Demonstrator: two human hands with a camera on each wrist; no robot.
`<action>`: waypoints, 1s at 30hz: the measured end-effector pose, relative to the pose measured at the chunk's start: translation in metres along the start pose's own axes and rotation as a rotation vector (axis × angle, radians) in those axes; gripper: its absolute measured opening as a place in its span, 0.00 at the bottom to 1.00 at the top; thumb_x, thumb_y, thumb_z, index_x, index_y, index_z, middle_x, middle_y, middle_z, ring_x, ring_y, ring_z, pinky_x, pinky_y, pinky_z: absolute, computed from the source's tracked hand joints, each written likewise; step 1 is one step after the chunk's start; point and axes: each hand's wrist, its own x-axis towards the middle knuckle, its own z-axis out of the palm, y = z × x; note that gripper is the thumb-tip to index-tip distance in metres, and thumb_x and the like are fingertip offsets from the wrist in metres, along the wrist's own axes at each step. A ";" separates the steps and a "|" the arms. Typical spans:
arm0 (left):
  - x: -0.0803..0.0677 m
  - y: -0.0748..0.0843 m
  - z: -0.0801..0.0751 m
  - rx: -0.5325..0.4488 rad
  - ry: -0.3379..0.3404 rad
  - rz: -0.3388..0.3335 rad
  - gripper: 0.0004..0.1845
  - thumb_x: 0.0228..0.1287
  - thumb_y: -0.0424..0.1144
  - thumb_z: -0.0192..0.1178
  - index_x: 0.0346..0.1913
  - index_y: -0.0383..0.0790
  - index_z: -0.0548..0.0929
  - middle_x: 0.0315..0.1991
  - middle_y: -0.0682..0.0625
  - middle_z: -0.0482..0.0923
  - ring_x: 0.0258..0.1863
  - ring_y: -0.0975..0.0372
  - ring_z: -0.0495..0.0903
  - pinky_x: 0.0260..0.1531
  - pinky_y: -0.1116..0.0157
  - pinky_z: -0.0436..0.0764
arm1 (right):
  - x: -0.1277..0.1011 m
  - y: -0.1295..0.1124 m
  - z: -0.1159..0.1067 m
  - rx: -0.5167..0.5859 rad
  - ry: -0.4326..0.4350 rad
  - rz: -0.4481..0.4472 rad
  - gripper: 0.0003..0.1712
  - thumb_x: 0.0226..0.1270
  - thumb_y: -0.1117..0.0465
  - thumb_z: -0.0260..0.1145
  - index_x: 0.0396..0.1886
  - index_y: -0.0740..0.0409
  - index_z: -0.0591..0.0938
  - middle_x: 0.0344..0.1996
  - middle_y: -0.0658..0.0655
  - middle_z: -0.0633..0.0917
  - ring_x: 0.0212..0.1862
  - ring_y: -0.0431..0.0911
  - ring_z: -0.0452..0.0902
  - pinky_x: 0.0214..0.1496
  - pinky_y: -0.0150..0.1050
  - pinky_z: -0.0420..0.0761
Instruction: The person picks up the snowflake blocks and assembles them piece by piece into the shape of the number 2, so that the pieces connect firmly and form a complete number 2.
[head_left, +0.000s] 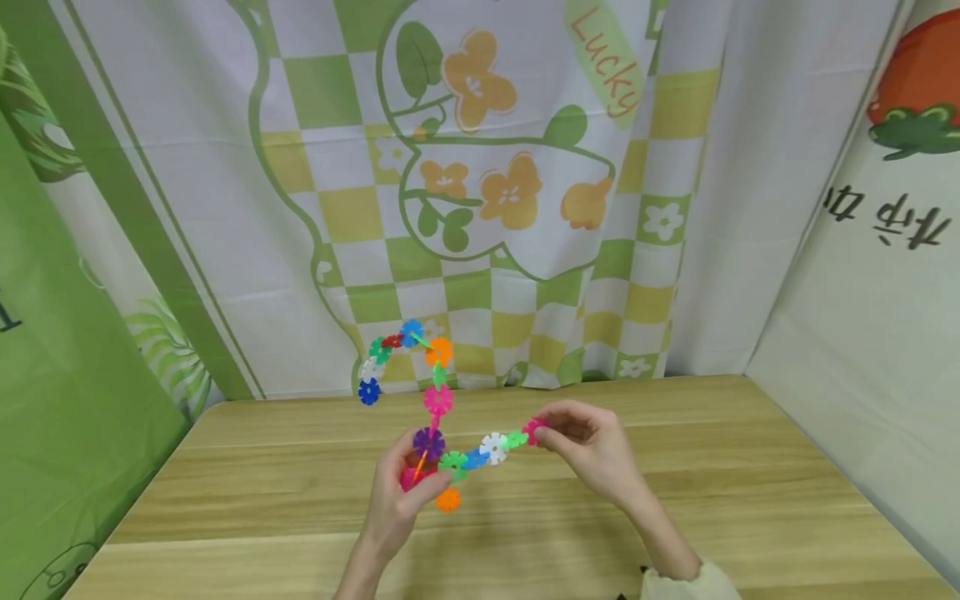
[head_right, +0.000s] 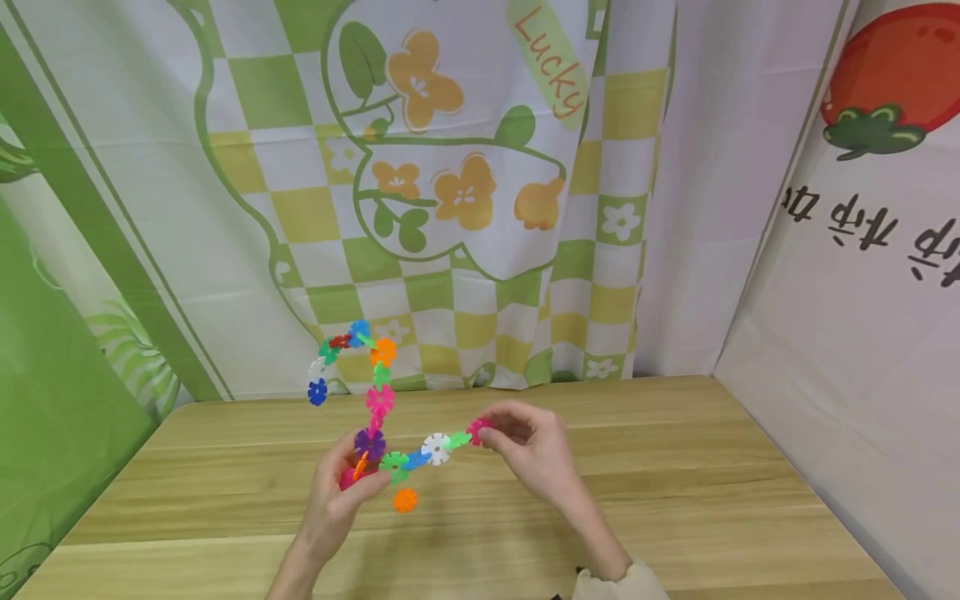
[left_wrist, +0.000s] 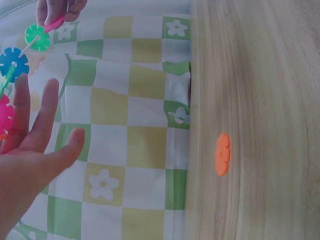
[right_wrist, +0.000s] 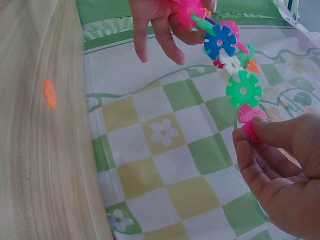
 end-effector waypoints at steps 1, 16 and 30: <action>0.000 0.000 0.000 -0.006 -0.005 0.001 0.08 0.53 0.23 0.59 0.37 0.27 0.74 0.19 0.58 0.63 0.15 0.73 0.57 0.09 0.72 0.61 | 0.000 0.000 0.000 -0.002 -0.001 0.001 0.07 0.58 0.75 0.68 0.38 0.70 0.82 0.31 0.64 0.86 0.31 0.44 0.84 0.34 0.42 0.85; 0.001 0.004 0.009 0.087 0.186 -0.260 0.17 0.45 0.33 0.76 0.38 0.41 0.81 0.30 0.49 0.83 0.13 0.70 0.60 0.12 0.74 0.66 | -0.001 -0.003 -0.002 -0.012 0.005 -0.079 0.07 0.56 0.76 0.68 0.36 0.70 0.83 0.30 0.64 0.86 0.31 0.41 0.84 0.31 0.39 0.84; 0.000 0.007 0.003 0.131 0.190 -0.277 0.15 0.44 0.34 0.77 0.36 0.42 0.82 0.24 0.51 0.73 0.16 0.69 0.61 0.13 0.74 0.64 | -0.003 -0.002 0.006 -0.005 0.013 -0.105 0.07 0.53 0.77 0.69 0.32 0.68 0.84 0.28 0.62 0.87 0.28 0.40 0.84 0.29 0.38 0.84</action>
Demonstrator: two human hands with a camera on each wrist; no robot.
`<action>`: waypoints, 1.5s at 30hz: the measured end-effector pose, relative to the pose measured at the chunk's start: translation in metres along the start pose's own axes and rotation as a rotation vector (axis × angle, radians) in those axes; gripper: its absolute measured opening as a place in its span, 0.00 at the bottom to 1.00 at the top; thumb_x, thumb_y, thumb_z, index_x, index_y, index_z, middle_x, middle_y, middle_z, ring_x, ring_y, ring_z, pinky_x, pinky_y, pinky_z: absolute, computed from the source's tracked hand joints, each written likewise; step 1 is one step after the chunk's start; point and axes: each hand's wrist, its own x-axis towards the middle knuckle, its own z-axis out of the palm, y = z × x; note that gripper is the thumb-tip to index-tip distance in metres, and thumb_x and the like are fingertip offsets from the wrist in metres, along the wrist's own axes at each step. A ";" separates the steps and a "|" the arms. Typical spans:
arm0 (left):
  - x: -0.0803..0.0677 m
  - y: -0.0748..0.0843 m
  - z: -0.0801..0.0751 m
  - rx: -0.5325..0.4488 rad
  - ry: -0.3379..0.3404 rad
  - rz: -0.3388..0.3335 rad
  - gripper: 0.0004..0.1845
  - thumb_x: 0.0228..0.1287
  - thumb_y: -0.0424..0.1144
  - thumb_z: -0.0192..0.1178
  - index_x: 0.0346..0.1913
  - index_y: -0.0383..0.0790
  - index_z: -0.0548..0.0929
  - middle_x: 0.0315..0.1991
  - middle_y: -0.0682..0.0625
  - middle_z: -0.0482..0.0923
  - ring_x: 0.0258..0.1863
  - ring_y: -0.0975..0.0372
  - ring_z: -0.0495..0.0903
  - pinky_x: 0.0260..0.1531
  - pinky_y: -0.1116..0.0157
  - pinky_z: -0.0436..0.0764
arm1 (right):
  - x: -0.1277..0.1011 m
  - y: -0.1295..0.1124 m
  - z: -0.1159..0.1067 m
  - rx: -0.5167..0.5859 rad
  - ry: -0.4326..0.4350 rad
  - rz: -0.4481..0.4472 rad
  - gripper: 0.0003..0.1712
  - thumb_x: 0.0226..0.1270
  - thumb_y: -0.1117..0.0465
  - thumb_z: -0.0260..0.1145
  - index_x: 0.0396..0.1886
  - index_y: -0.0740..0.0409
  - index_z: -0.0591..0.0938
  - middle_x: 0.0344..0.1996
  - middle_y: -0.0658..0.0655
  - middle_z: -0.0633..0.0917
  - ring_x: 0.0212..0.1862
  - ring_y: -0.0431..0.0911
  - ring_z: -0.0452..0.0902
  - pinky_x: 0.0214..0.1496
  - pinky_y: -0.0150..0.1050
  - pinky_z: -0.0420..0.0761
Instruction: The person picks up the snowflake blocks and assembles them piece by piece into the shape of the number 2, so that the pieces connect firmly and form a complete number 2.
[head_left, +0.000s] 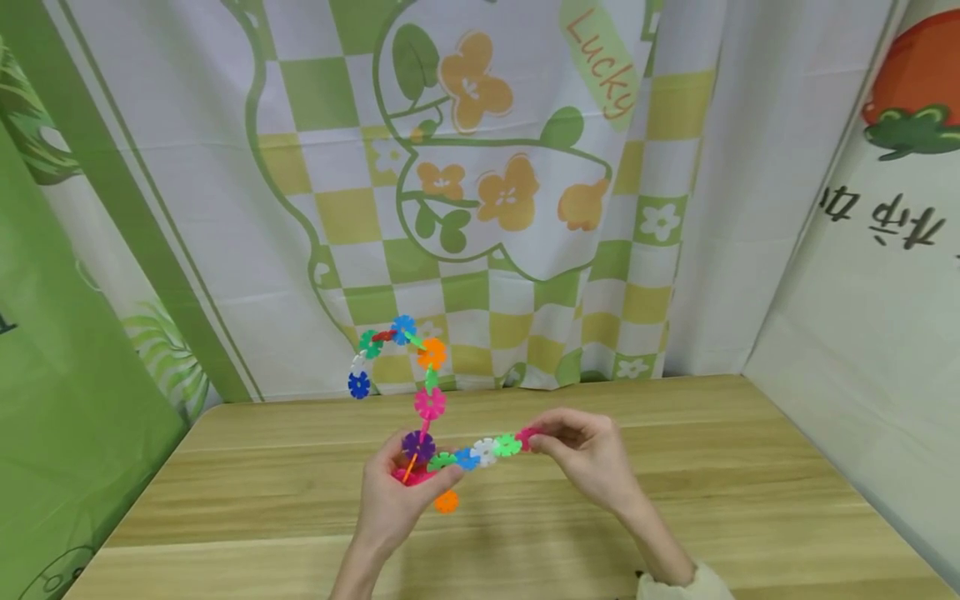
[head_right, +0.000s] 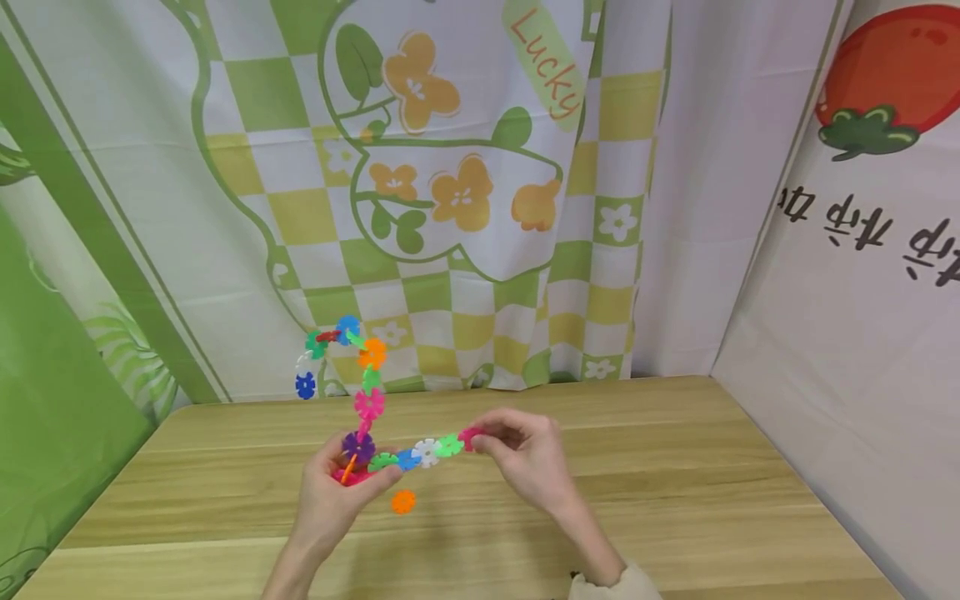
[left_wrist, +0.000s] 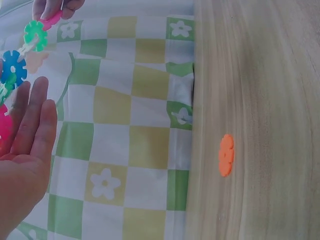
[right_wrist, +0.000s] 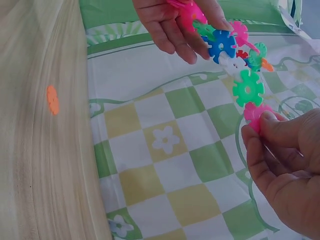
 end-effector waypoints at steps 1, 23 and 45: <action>0.000 0.000 0.000 0.001 0.001 -0.001 0.15 0.44 0.34 0.77 0.36 0.42 0.83 0.25 0.51 0.74 0.17 0.68 0.61 0.14 0.74 0.63 | 0.000 -0.001 0.001 0.007 -0.003 -0.004 0.07 0.53 0.77 0.69 0.32 0.69 0.84 0.28 0.62 0.87 0.28 0.40 0.84 0.29 0.38 0.84; 0.002 -0.004 0.008 -0.101 -0.056 0.040 0.17 0.46 0.28 0.74 0.42 0.35 0.83 0.38 0.43 0.85 0.29 0.62 0.82 0.26 0.69 0.82 | 0.002 -0.008 0.005 -0.014 0.099 0.126 0.14 0.56 0.80 0.66 0.43 0.70 0.82 0.35 0.64 0.86 0.35 0.38 0.82 0.37 0.35 0.84; 0.003 0.003 -0.003 -0.197 -0.035 0.017 0.21 0.50 0.28 0.72 0.49 0.37 0.81 0.42 0.38 0.84 0.30 0.60 0.83 0.29 0.70 0.82 | 0.000 0.053 0.055 -0.130 -0.518 0.423 0.16 0.61 0.67 0.68 0.47 0.71 0.79 0.39 0.67 0.82 0.29 0.51 0.82 0.26 0.37 0.83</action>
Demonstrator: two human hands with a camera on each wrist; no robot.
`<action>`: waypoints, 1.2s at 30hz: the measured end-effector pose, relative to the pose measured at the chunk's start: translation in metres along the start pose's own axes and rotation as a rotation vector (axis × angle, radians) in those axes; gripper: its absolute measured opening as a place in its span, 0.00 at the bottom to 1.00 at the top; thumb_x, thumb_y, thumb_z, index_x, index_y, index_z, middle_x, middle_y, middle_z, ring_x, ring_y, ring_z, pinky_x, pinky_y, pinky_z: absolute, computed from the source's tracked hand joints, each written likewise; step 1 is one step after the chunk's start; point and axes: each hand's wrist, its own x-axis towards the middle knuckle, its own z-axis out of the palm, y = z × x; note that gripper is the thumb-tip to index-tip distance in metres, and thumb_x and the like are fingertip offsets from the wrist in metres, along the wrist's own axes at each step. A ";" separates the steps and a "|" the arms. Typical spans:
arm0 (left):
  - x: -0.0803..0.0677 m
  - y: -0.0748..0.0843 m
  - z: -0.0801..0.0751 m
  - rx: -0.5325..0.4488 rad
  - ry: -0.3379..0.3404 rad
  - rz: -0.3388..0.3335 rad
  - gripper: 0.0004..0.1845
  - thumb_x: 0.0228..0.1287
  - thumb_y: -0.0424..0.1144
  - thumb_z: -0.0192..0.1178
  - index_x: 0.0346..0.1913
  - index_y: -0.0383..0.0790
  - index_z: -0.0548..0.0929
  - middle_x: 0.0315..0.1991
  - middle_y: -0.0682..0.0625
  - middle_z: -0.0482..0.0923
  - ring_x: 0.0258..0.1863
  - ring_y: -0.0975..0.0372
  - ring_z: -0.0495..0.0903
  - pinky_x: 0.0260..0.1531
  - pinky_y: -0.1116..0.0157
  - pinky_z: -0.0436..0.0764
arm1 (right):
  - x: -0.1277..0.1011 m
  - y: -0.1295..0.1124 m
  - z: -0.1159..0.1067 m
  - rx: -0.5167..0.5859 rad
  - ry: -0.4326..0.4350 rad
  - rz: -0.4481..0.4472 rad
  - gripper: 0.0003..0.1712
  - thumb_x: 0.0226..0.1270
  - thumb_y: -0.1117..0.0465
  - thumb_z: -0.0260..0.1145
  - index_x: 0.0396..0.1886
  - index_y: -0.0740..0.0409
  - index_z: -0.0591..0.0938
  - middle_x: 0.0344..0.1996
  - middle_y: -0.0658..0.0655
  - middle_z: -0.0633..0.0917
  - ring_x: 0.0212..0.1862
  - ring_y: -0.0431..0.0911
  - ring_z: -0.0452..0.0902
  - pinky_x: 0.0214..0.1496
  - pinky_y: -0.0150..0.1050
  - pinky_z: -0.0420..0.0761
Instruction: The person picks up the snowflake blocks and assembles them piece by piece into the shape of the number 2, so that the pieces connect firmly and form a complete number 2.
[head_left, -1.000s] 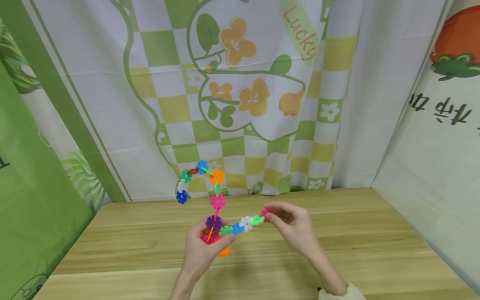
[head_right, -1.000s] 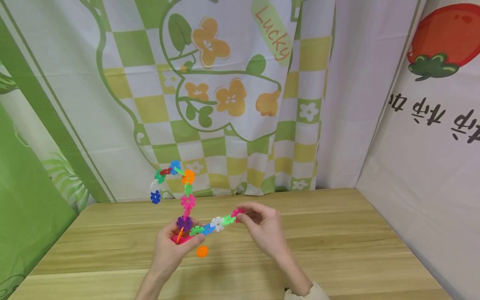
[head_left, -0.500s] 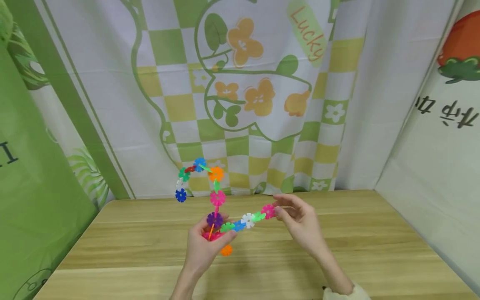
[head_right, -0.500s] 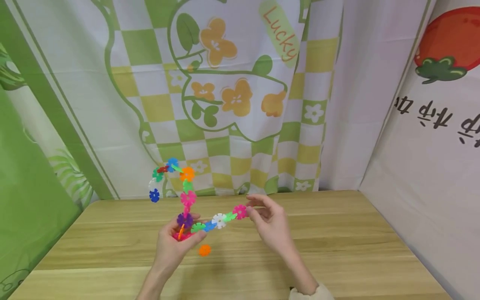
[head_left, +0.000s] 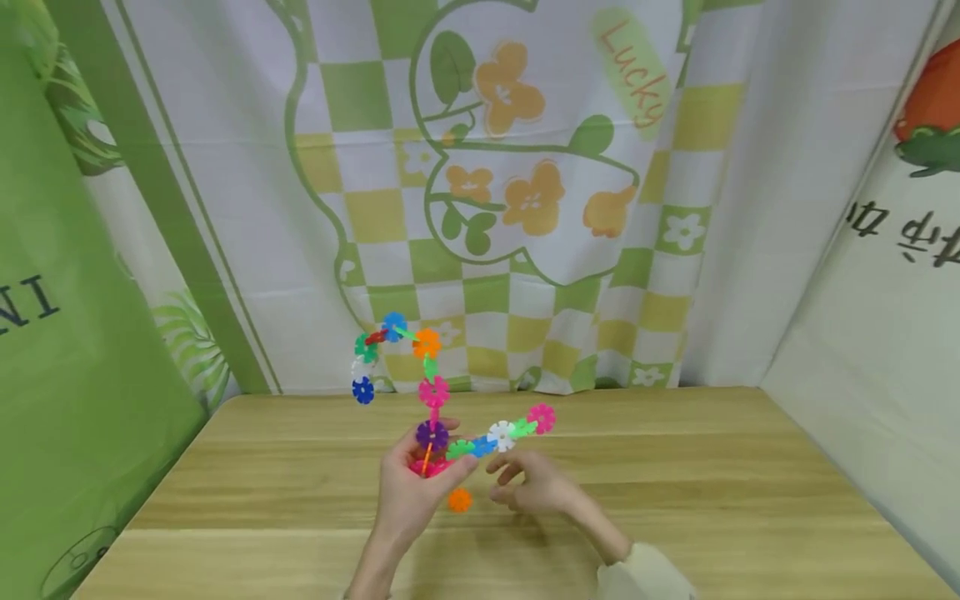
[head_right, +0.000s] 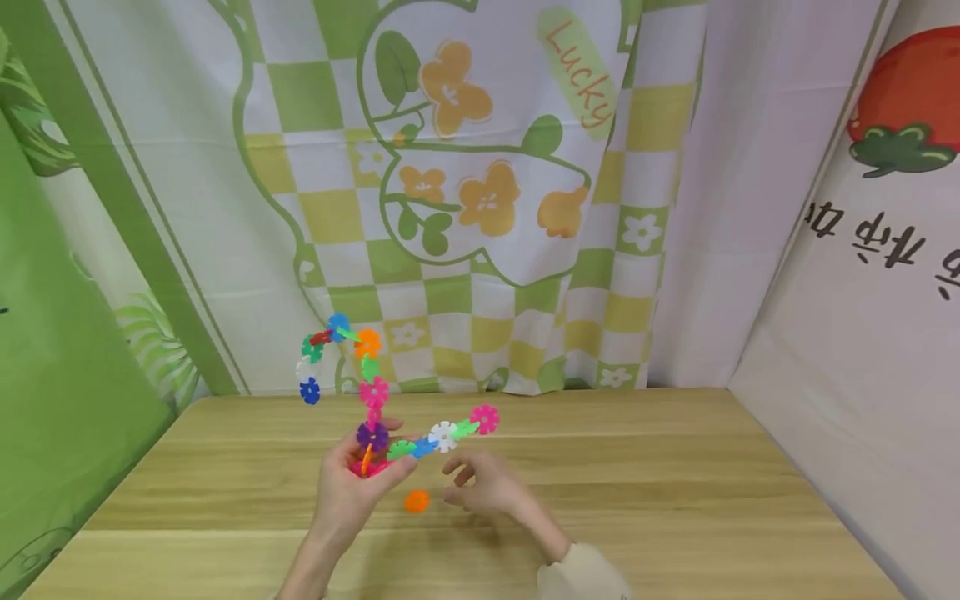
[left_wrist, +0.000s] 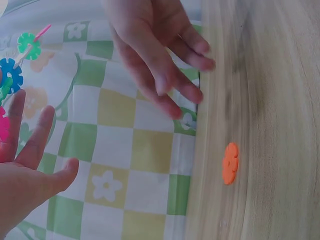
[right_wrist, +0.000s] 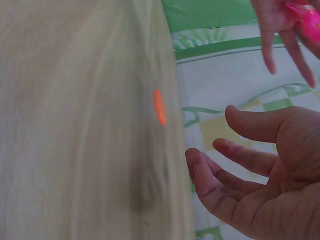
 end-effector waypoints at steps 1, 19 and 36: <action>0.000 0.000 0.000 0.000 -0.002 -0.002 0.21 0.50 0.29 0.72 0.49 0.38 0.81 0.42 0.39 0.84 0.28 0.61 0.82 0.27 0.72 0.81 | 0.003 0.001 0.003 0.017 -0.014 0.009 0.16 0.60 0.67 0.68 0.46 0.71 0.79 0.37 0.66 0.82 0.27 0.51 0.82 0.25 0.38 0.83; 0.006 -0.002 0.003 -0.015 -0.029 0.074 0.22 0.48 0.27 0.72 0.49 0.34 0.81 0.43 0.37 0.83 0.40 0.55 0.85 0.37 0.64 0.84 | 0.037 0.015 0.026 0.007 -0.012 0.013 0.26 0.50 0.67 0.76 0.50 0.66 0.79 0.17 0.52 0.81 0.18 0.38 0.73 0.19 0.32 0.75; 0.005 -0.004 -0.008 0.029 -0.021 0.089 0.22 0.49 0.27 0.72 0.50 0.35 0.80 0.43 0.35 0.83 0.37 0.59 0.85 0.34 0.65 0.84 | 0.052 0.006 0.040 -0.283 -0.115 -0.005 0.16 0.43 0.66 0.77 0.29 0.60 0.78 0.19 0.47 0.70 0.23 0.39 0.61 0.25 0.30 0.62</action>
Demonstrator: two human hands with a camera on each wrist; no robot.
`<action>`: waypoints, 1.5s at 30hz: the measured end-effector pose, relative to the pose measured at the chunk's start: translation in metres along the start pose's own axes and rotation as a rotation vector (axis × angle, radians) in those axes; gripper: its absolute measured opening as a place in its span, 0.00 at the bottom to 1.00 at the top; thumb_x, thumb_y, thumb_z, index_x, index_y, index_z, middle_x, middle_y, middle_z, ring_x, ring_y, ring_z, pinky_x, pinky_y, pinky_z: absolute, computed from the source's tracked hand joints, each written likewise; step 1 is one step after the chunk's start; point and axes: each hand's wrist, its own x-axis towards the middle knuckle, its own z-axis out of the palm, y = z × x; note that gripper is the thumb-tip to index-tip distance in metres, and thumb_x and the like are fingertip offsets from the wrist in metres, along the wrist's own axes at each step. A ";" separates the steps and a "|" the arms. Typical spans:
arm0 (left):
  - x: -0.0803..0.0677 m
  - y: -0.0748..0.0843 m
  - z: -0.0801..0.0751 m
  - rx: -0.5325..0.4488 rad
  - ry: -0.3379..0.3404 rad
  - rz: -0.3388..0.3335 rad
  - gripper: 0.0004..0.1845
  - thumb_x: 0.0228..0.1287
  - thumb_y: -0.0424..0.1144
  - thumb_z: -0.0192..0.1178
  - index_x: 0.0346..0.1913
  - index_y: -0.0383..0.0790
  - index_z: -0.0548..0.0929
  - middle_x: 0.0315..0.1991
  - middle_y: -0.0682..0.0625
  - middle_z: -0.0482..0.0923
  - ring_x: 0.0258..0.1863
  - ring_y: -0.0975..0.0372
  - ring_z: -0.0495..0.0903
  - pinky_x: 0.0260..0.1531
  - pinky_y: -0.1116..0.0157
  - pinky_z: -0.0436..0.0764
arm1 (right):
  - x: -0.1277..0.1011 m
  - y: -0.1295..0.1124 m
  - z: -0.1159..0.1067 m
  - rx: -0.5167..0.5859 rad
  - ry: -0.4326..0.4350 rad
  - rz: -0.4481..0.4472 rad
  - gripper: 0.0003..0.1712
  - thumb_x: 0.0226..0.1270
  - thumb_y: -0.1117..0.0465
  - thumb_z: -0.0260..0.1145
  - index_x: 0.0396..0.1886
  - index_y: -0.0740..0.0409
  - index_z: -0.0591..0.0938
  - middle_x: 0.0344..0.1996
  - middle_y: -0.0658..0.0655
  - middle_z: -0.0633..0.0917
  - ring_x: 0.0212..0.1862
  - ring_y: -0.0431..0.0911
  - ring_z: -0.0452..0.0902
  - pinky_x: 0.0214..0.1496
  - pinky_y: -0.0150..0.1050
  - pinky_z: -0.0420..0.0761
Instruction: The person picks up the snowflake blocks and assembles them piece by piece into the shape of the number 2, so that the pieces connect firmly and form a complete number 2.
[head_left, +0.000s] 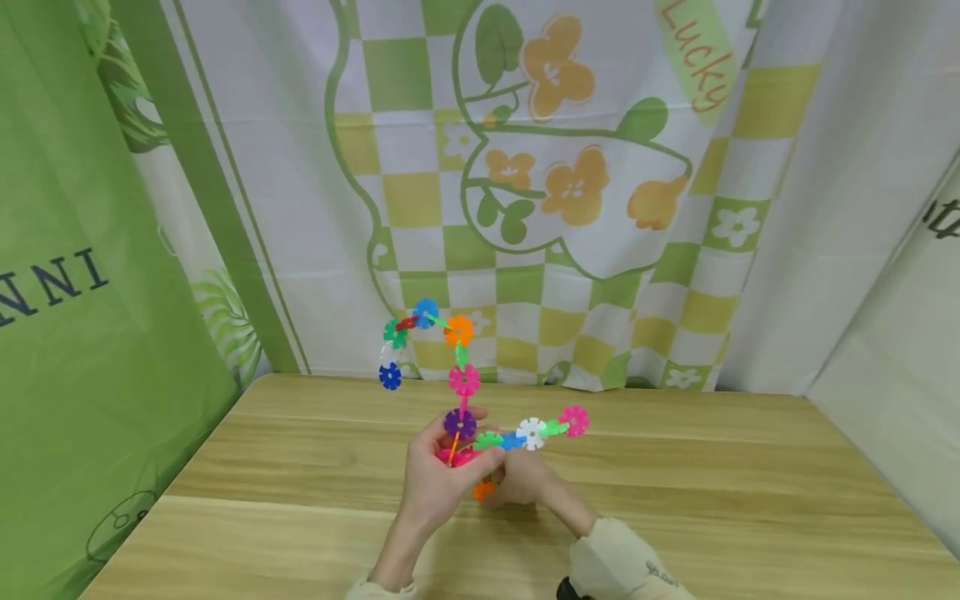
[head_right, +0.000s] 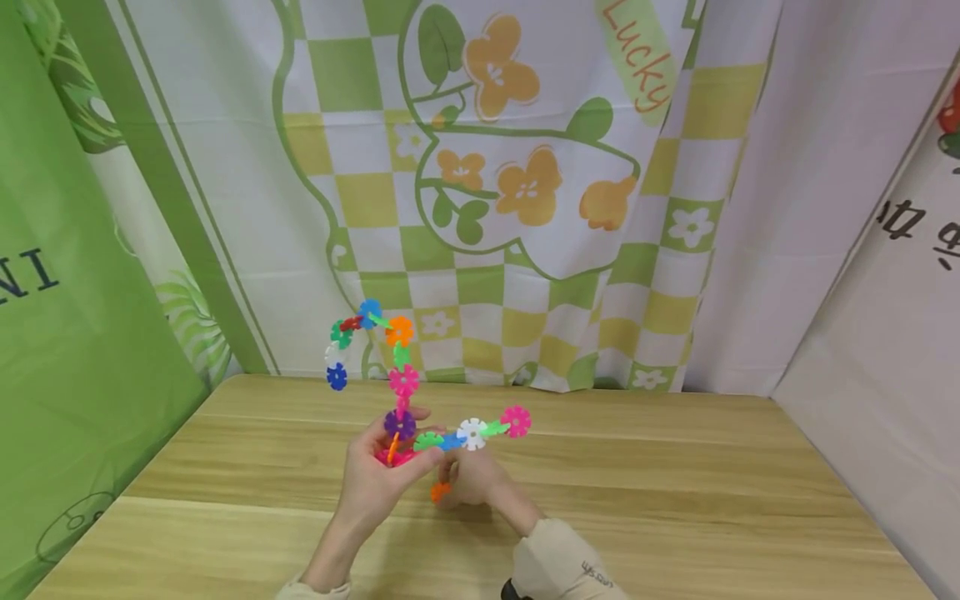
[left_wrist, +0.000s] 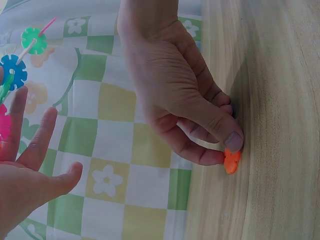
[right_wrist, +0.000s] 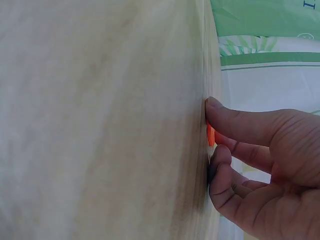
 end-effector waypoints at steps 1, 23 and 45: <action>0.000 0.000 0.000 -0.004 0.000 0.003 0.22 0.49 0.27 0.72 0.49 0.35 0.80 0.43 0.35 0.83 0.37 0.59 0.85 0.34 0.64 0.84 | 0.000 0.000 0.000 -0.003 -0.004 -0.014 0.15 0.43 0.66 0.76 0.29 0.60 0.78 0.19 0.47 0.70 0.23 0.38 0.61 0.25 0.30 0.62; 0.000 0.000 0.006 -0.003 -0.002 -0.028 0.23 0.47 0.26 0.73 0.49 0.37 0.81 0.43 0.38 0.83 0.39 0.57 0.85 0.34 0.65 0.84 | -0.031 0.013 -0.007 0.088 0.141 -0.233 0.10 0.51 0.74 0.63 0.34 0.62 0.75 0.23 0.51 0.77 0.26 0.33 0.69 0.26 0.29 0.74; -0.001 0.005 0.000 0.047 0.042 -0.084 0.22 0.45 0.27 0.74 0.47 0.38 0.83 0.42 0.41 0.84 0.37 0.57 0.85 0.33 0.63 0.84 | -0.099 -0.009 -0.077 0.509 0.449 -0.016 0.11 0.62 0.75 0.63 0.41 0.72 0.71 0.31 0.63 0.80 0.30 0.50 0.83 0.33 0.37 0.84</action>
